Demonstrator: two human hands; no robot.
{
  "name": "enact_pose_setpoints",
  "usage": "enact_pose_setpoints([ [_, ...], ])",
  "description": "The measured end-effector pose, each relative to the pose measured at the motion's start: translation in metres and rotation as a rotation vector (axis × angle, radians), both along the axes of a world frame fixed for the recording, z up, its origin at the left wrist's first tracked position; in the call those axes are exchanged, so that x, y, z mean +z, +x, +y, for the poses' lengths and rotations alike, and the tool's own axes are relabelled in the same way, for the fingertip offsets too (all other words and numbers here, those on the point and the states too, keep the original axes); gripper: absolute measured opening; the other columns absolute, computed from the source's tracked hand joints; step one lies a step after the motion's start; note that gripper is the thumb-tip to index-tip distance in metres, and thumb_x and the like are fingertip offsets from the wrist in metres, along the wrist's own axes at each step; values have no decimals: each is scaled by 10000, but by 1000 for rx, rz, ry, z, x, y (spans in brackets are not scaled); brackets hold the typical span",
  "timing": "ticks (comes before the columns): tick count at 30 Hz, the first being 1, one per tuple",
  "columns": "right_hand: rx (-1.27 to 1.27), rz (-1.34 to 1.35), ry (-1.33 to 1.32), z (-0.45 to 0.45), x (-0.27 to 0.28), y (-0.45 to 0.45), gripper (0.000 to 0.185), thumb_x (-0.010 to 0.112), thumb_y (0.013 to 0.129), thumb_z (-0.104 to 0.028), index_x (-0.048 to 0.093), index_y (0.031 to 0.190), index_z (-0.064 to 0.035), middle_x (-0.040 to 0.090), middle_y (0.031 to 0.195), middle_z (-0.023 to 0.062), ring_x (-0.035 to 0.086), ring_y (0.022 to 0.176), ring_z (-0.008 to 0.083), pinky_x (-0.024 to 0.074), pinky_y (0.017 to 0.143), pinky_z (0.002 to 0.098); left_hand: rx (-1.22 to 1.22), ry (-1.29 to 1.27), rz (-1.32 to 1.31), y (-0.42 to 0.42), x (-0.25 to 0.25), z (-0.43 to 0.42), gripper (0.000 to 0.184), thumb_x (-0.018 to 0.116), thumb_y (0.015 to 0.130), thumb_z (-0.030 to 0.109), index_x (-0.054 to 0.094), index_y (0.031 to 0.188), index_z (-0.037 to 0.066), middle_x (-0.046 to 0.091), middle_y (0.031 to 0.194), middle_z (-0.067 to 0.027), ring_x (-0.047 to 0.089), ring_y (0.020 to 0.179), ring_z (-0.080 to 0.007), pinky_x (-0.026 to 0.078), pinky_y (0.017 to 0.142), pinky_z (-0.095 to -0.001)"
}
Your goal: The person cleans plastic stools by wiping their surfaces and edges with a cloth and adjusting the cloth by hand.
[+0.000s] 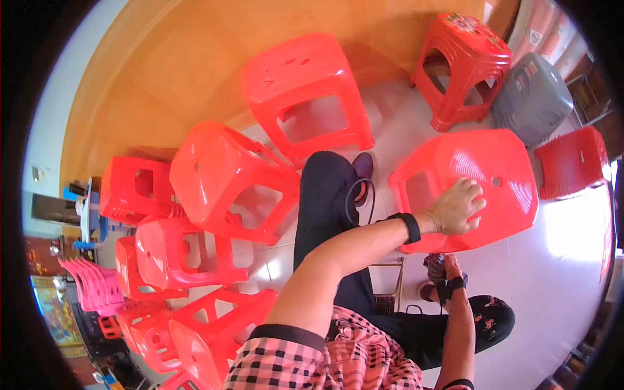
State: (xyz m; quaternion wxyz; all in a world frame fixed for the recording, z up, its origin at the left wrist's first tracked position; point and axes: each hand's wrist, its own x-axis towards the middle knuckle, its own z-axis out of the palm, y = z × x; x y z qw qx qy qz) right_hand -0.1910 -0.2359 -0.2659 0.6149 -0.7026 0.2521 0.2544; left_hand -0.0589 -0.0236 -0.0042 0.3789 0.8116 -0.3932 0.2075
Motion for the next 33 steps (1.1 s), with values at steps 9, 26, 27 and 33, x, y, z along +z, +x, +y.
enact_pose_setpoints([
  [9, 596, -479, -481, -2, 37, -23, 385, 387, 970, -321, 630, 976, -23, 664, 891, 159, 628, 877, 272, 483, 836, 379, 24, -80, -68, 3, -8, -7, 319, 609, 732, 284, 597, 876, 0, 520, 976, -193, 470, 1032, -351, 356, 937, -485],
  [26, 601, -498, -168, 100, 251, 9, 360, 506, 898, -257, 577, 1134, 6, 646, 953, 160, 619, 897, 248, 472, 818, 345, -146, 88, 134, 3, 19, 4, 332, 624, 790, 220, 541, 1033, 10, 497, 1070, -164, 466, 1087, -326, 384, 938, -436],
  [27, 586, -501, -165, 96, 265, 8, 360, 506, 898, -257, 577, 1134, 6, 646, 953, 160, 619, 897, 248, 472, 818, 345, -158, 96, 131, 0, 23, 5, 332, 624, 790, 220, 541, 1033, 10, 497, 1070, -164, 466, 1087, -326, 384, 938, -436],
  [33, 19, -628, 305, 87, 303, 4, 329, 464, 876, -162, 544, 1146, 9, 615, 961, 52, 541, 891, 115, 452, 799, 286, -169, 43, 457, -53, 77, 31, 403, 600, 813, 212, 519, 1133, -18, 486, 1141, -190, 453, 1128, -333, 358, 988, -404],
])
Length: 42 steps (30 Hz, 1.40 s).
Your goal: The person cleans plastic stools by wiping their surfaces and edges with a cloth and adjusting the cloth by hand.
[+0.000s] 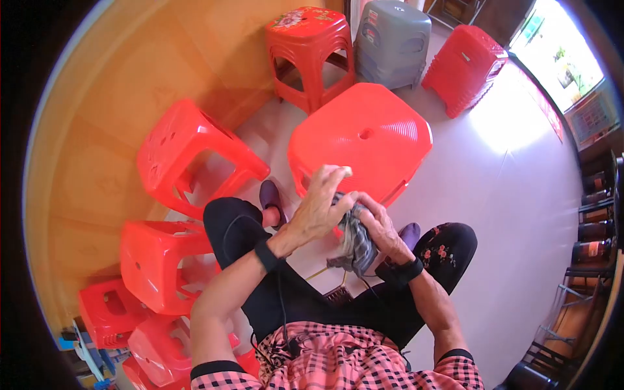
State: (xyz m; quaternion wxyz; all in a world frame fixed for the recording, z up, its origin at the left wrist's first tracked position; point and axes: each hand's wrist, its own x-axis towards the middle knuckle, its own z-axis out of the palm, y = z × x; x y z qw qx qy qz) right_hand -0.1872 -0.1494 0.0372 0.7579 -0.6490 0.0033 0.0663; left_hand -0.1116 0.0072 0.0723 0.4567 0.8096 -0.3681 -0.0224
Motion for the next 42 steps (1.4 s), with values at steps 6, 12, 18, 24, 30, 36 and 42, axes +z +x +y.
enact_pose_setpoints([
  [6, -293, -75, -18, -12, 8, -3, 270, 489, 884, -142, 530, 1115, -7, 525, 848, -8, 459, 790, 57, 398, 712, 216, 125, 20, -97, -47, 15, 5, 664, 643, 767, 266, 376, 1290, -43, 397, 1232, -224, 414, 1172, -344, 335, 1011, -398],
  [12, -440, -173, 68, -23, 6, 8, 405, 411, 967, -284, 494, 1229, 13, 567, 950, 24, 492, 875, 86, 425, 786, 248, 49, -90, 46, -62, 4, -40, 755, 712, 697, 97, 313, 1328, -11, 403, 1180, -202, 467, 1105, -330, 429, 902, -376],
  [18, -378, -232, 149, -37, 5, 17, 552, 307, 991, -400, 484, 1247, 55, 625, 1069, 102, 562, 1004, 149, 423, 909, 287, 76, -253, 32, -37, -3, -43, 653, 661, 695, -37, 388, 1285, 18, 474, 1099, -164, 538, 1014, -298, 443, 870, -343],
  [24, -476, -560, -477, -31, -13, 36, 421, 442, 956, -287, 545, 1203, 39, 643, 989, 153, 585, 911, 199, 443, 854, 332, 62, -260, -13, 8, 9, 0, 458, 584, 709, -59, 516, 1158, -3, 581, 996, -170, 599, 949, -324, 471, 835, -357],
  [30, -544, -521, -613, -18, -14, 45, 243, 501, 894, -181, 624, 1013, -8, 606, 765, 91, 572, 749, 223, 447, 735, 351, 376, -205, -28, 89, -42, 55, 350, 540, 769, -19, 569, 1115, 25, 619, 943, -164, 624, 937, -281, 479, 815, -324],
  [36, -542, -728, -895, -19, -23, 47, 161, 545, 835, -161, 621, 897, -33, 572, 708, 92, 517, 654, 264, 404, 629, 365, 608, -192, 244, 112, -51, 62, 353, 540, 779, 5, 579, 1125, 61, 606, 1026, -178, 603, 953, -318, 468, 839, -344],
  [42, -565, -740, -916, -16, -24, 49, 135, 555, 831, -159, 620, 847, -42, 570, 704, 88, 510, 651, 261, 391, 627, 363, 566, -35, -330, 91, -42, 50, 384, 571, 753, 75, 602, 1135, 101, 448, 1216, -201, 453, 1059, -383, 391, 908, -458],
])
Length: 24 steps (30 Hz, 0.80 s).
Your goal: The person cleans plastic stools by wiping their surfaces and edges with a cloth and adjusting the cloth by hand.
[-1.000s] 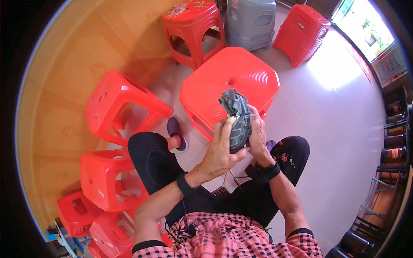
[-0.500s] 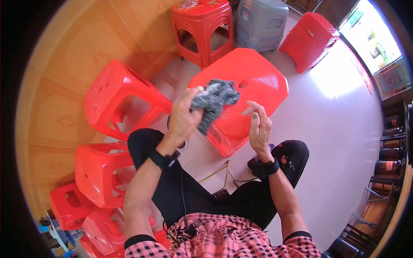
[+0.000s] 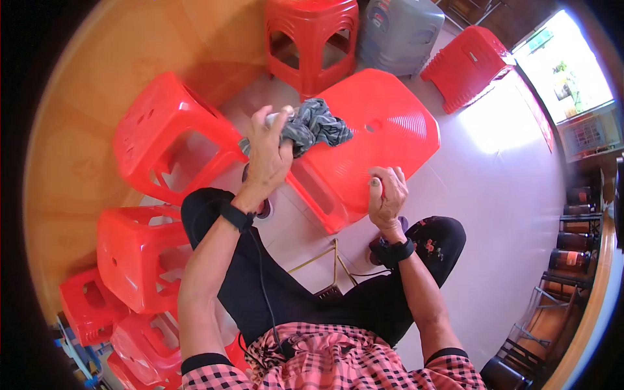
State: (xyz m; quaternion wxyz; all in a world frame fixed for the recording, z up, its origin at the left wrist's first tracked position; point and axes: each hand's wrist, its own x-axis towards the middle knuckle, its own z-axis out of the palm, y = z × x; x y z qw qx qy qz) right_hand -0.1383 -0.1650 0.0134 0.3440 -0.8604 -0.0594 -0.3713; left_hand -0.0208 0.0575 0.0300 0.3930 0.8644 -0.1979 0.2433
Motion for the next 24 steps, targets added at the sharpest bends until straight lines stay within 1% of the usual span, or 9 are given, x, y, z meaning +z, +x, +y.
enact_pose_setpoints([
  [3, 2, -1, 1, 0, -1, 0, 131, 554, 831, -155, 617, 834, -40, 563, 697, 88, 505, 648, 261, 383, 622, 364, -181, 224, -148, -20, 10, -12, 442, 642, 725, 186, 603, 1159, 113, 426, 1257, -196, 426, 1065, -370, 365, 914, -475],
  [10, 10, -7, -1, 1, -1, -1, 101, 544, 825, -118, 607, 814, -40, 537, 671, 87, 482, 630, 259, 371, 613, 366, -165, 346, -53, 7, 9, -16, 492, 686, 693, 128, 586, 1173, 99, 481, 1117, -165, 465, 1031, -358, 405, 899, -427],
  [14, 10, -4, -5, 0, -3, 0, 86, 542, 816, -99, 605, 811, -39, 528, 663, 86, 476, 624, 258, 368, 609, 366, -190, 89, -11, 38, -3, -9, 431, 669, 720, 135, 599, 1143, 86, 528, 987, -152, 517, 930, -358, 445, 826, -422],
  [16, 6, -8, -18, 1, -2, 0, 73, 543, 802, -81, 604, 807, -40, 520, 655, 85, 474, 624, 256, 366, 606, 365, -202, -72, 179, 54, -6, -7, 401, 651, 734, 136, 598, 1125, 60, 549, 942, -174, 552, 872, -382, 459, 784, -431],
  [17, 10, -7, -17, 2, -2, 0, 73, 543, 802, -81, 604, 807, -40, 520, 655, 85, 474, 624, 256, 366, 606, 365, -195, -120, 119, 60, -9, -6, 350, 627, 762, 162, 605, 1087, 33, 586, 902, -202, 586, 837, -393, 469, 755, -426],
  [18, -8, -16, -23, 3, -3, 0, 67, 544, 796, -73, 603, 804, -41, 518, 653, 84, 472, 620, 255, 364, 601, 364, -189, -119, 117, 70, -17, -2, 350, 627, 762, 162, 605, 1087, 33, 586, 902, -202, 586, 837, -393, 469, 755, -426],
  [20, -24, -36, -32, 4, -4, 2, 62, 546, 789, -66, 602, 800, -43, 515, 650, 82, 471, 616, 254, 361, 596, 363, -85, -99, 357, 88, -32, 7, 307, 615, 775, 181, 626, 1043, 32, 617, 910, -222, 598, 863, -393, 477, 764, -402],
  [22, -23, -30, -36, 2, -4, 1, 53, 552, 778, -58, 601, 793, -46, 513, 645, 80, 470, 609, 250, 361, 589, 362, -61, -41, 405, 84, -43, 7, 275, 599, 792, 204, 642, 996, 26, 659, 876, -192, 632, 845, -341, 484, 765, -380],
  [24, -30, -49, -38, 1, -4, 4, 49, 556, 776, -57, 601, 791, -47, 513, 643, 78, 469, 605, 249, 360, 584, 360, -38, -490, 569, 82, -74, 8, 270, 596, 798, 222, 645, 966, 17, 678, 862, -132, 638, 825, -259, 480, 758, -361],
])
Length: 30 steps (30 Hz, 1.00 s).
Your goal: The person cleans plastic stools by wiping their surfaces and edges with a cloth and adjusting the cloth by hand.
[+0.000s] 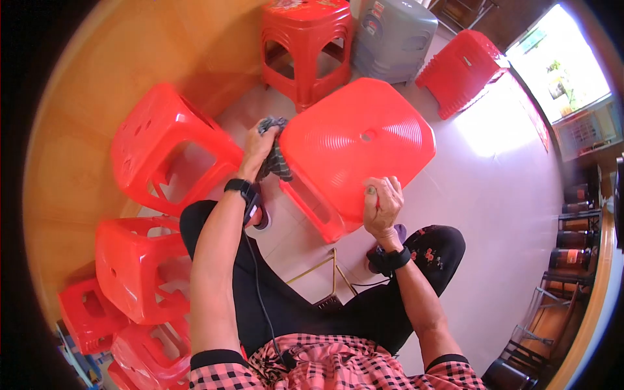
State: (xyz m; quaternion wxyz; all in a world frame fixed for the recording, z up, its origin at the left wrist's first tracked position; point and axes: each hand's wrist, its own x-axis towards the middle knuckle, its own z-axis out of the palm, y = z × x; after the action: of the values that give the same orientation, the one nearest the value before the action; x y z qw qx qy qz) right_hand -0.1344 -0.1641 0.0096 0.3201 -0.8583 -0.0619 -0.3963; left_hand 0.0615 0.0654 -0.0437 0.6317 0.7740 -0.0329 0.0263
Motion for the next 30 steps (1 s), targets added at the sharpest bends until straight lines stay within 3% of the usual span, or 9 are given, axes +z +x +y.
enact_pose_setpoints([
  [1, 6, -13, -2, 0, 0, -1, 44, 559, 774, -55, 601, 789, -49, 513, 641, 76, 468, 601, 248, 359, 579, 358, 74, 142, 145, -17, 25, 2, 278, 599, 803, 228, 639, 953, -3, 674, 846, -86, 611, 808, -180, 470, 739, -335],
  [6, -1, -17, -7, 1, 3, 0, 46, 566, 763, -45, 603, 787, -57, 519, 640, 67, 466, 597, 246, 355, 570, 351, 118, 169, 194, -29, 20, 6, 255, 616, 791, 200, 642, 935, -9, 657, 806, -64, 587, 743, -148, 462, 678, -312],
  [11, -6, -15, -9, 1, 2, 0, 48, 567, 762, -57, 608, 787, -65, 519, 636, 62, 463, 591, 244, 350, 567, 350, 11, -257, 152, -56, 16, 15, 240, 625, 823, 205, 640, 952, 3, 632, 825, -20, 560, 705, -102, 453, 627, -264],
  [14, -9, -13, -26, 1, 2, 0, 44, 569, 761, -66, 606, 783, -67, 516, 632, 60, 461, 588, 243, 350, 567, 351, 3, -253, 35, -82, 48, 1, 245, 630, 844, 170, 616, 1026, 8, 617, 829, -16, 555, 686, -93, 457, 610, -247],
  [15, -13, -12, -24, 1, 4, 0, 42, 570, 758, -66, 605, 781, -66, 515, 632, 60, 461, 588, 242, 350, 567, 351, -49, -205, 56, -92, 62, 1, 259, 624, 863, 177, 603, 1072, 24, 601, 877, 5, 551, 764, -76, 468, 692, -247],
  [20, -27, -6, -23, 2, 3, 0, 43, 569, 747, -55, 602, 772, -66, 516, 633, 60, 461, 588, 240, 351, 567, 351, -49, -189, -12, -103, 64, -4, 276, 644, 847, 137, 583, 1083, 7, 590, 900, -8, 543, 798, -77, 458, 739, -246],
  [24, -16, -11, -18, 0, 2, -1, 50, 579, 736, -38, 602, 772, -64, 524, 638, 57, 459, 587, 236, 352, 566, 347, 4, 68, -205, -80, 61, 3, 341, 662, 820, 156, 568, 1111, 4, 604, 957, -44, 567, 799, -112, 479, 714, -269],
  [27, -15, -14, -15, 0, 3, -1, 53, 587, 732, -34, 601, 772, -66, 528, 641, 54, 456, 586, 234, 352, 565, 343, -107, -288, 318, -50, 52, 14, 271, 666, 794, 189, 626, 1000, 17, 623, 901, -27, 560, 823, -121, 461, 758, -284],
  [30, -13, -22, -3, 0, 6, 0, 55, 592, 729, -34, 600, 772, -67, 531, 644, 52, 455, 586, 232, 352, 564, 341, -114, -157, 123, -63, 59, 8, 242, 660, 793, 180, 631, 961, 9, 625, 870, -34, 558, 823, -128, 459, 741, -284],
])
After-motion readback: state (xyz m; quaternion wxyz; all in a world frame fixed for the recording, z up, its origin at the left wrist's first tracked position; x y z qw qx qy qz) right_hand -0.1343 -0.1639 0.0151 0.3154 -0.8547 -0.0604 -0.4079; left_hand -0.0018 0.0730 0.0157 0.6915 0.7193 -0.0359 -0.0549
